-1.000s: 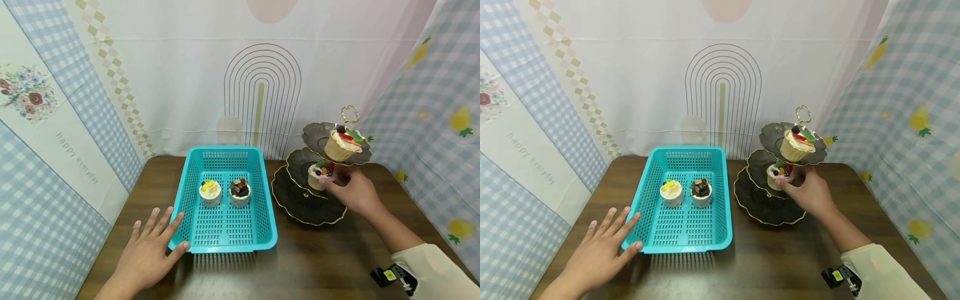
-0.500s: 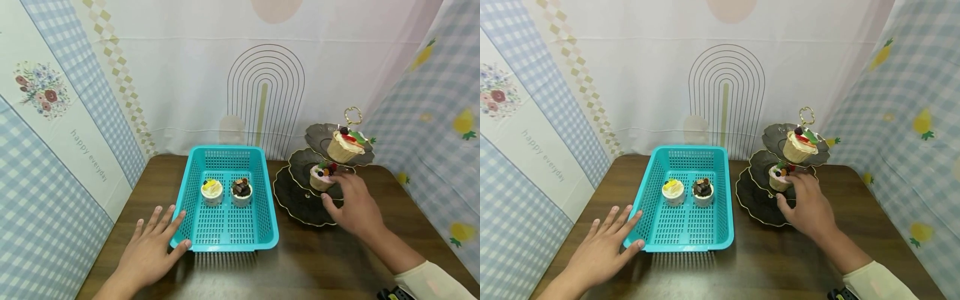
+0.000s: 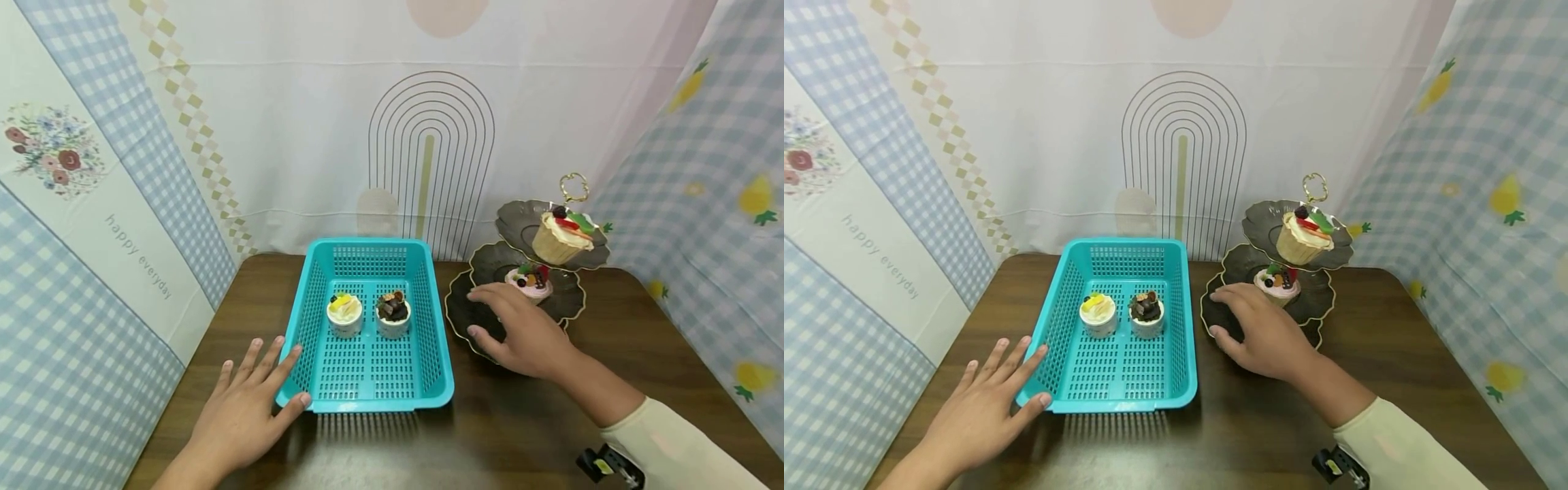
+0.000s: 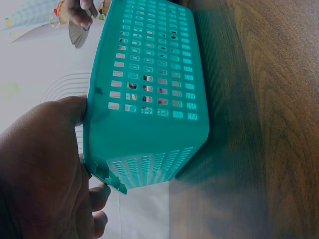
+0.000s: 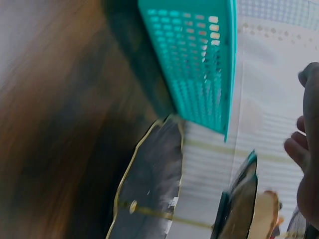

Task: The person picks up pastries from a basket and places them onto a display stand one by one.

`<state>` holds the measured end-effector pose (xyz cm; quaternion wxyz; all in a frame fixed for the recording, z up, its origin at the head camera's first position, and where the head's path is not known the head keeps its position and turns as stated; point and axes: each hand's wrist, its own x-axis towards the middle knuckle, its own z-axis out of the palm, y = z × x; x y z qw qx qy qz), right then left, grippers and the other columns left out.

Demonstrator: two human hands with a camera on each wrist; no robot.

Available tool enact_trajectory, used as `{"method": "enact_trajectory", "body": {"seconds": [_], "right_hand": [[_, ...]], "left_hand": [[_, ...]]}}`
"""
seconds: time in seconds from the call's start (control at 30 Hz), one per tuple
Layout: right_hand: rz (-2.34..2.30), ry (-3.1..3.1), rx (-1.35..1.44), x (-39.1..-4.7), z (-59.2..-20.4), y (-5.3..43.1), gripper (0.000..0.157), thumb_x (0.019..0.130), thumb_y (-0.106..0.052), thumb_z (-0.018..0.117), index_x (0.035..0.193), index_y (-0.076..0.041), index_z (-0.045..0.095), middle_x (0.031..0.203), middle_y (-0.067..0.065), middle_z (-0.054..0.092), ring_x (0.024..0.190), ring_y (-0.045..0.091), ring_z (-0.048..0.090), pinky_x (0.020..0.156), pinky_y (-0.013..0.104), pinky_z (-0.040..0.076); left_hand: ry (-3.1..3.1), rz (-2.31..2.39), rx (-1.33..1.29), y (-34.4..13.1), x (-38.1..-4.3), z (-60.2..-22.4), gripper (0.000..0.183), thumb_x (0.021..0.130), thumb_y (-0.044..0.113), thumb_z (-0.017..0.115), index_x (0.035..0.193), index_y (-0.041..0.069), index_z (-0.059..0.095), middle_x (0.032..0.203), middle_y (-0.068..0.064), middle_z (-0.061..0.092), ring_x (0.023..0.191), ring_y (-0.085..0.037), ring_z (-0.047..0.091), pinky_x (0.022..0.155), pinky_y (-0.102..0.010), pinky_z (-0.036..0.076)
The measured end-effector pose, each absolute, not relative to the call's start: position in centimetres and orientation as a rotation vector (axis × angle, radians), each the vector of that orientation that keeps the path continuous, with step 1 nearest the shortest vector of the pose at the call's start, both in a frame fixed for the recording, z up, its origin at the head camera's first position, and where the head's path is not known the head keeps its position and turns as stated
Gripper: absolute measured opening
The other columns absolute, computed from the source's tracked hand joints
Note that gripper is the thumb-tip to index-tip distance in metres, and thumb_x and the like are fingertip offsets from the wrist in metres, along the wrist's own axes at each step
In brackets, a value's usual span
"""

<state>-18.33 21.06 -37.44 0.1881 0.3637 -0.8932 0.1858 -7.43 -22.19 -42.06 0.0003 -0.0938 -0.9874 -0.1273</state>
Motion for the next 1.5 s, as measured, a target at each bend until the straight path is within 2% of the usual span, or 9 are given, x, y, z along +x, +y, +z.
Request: {"method": "enact_trajectory", "body": {"seconds": [0.33,0.77,0.97,1.3,1.5], "right_hand": [[0.543,-2.781,1.018,-20.4,-37.3,17.2,0.069,0.094,-0.044,0.074,0.149,-0.007,0.051,0.148,0.014,0.051,0.139,0.032,0.045,0.104,0.056,0.047],[0.488,-2.986,1.065,-23.1,-38.4,12.5,0.084,0.093,-0.049,0.074,0.154,-0.001,0.042,0.154,0.024,0.043,0.143,0.039,0.040,0.112,0.055,0.040],[0.413,-3.093,1.016,-24.2,-39.0,10.6,0.087,0.093,-0.050,0.074,0.155,0.000,0.040,0.154,0.023,0.043,0.144,0.040,0.038,0.114,0.055,0.039],[0.277,-3.156,0.957,-25.7,-39.7,8.4,0.091,0.090,-0.048,0.078,0.156,0.000,0.038,0.151,0.021,0.048,0.144,0.038,0.039,0.109,0.051,0.045],[0.133,-3.204,0.921,-26.5,-40.6,7.7,0.097,0.088,-0.053,0.078,0.160,-0.005,0.033,0.148,0.016,0.052,0.140,0.033,0.043,0.100,0.049,0.051]], "left_hand": [[-3.101,-0.407,-0.287,-22.2,-7.5,-42.2,0.080,0.098,0.076,0.039,0.163,0.029,0.033,0.170,-0.003,0.016,0.156,-0.035,0.005,0.117,-0.072,0.008],[-3.101,-0.408,-0.285,-22.2,-7.4,-42.2,0.080,0.098,0.076,0.039,0.162,0.029,0.033,0.170,-0.003,0.016,0.156,-0.035,0.004,0.116,-0.072,0.009],[-3.100,-0.409,-0.287,-22.2,-7.4,-42.3,0.080,0.098,0.076,0.038,0.163,0.030,0.032,0.169,-0.002,0.016,0.156,-0.034,0.004,0.116,-0.072,0.009],[-3.110,-0.425,-0.287,-22.2,-7.4,-42.3,0.081,0.097,0.077,0.036,0.163,0.030,0.032,0.169,-0.002,0.015,0.156,-0.035,0.005,0.116,-0.073,0.009],[-3.101,-0.420,-0.283,-22.1,-7.4,-42.2,0.081,0.097,0.077,0.037,0.162,0.030,0.033,0.169,-0.002,0.016,0.156,-0.035,0.006,0.116,-0.073,0.010]]}}
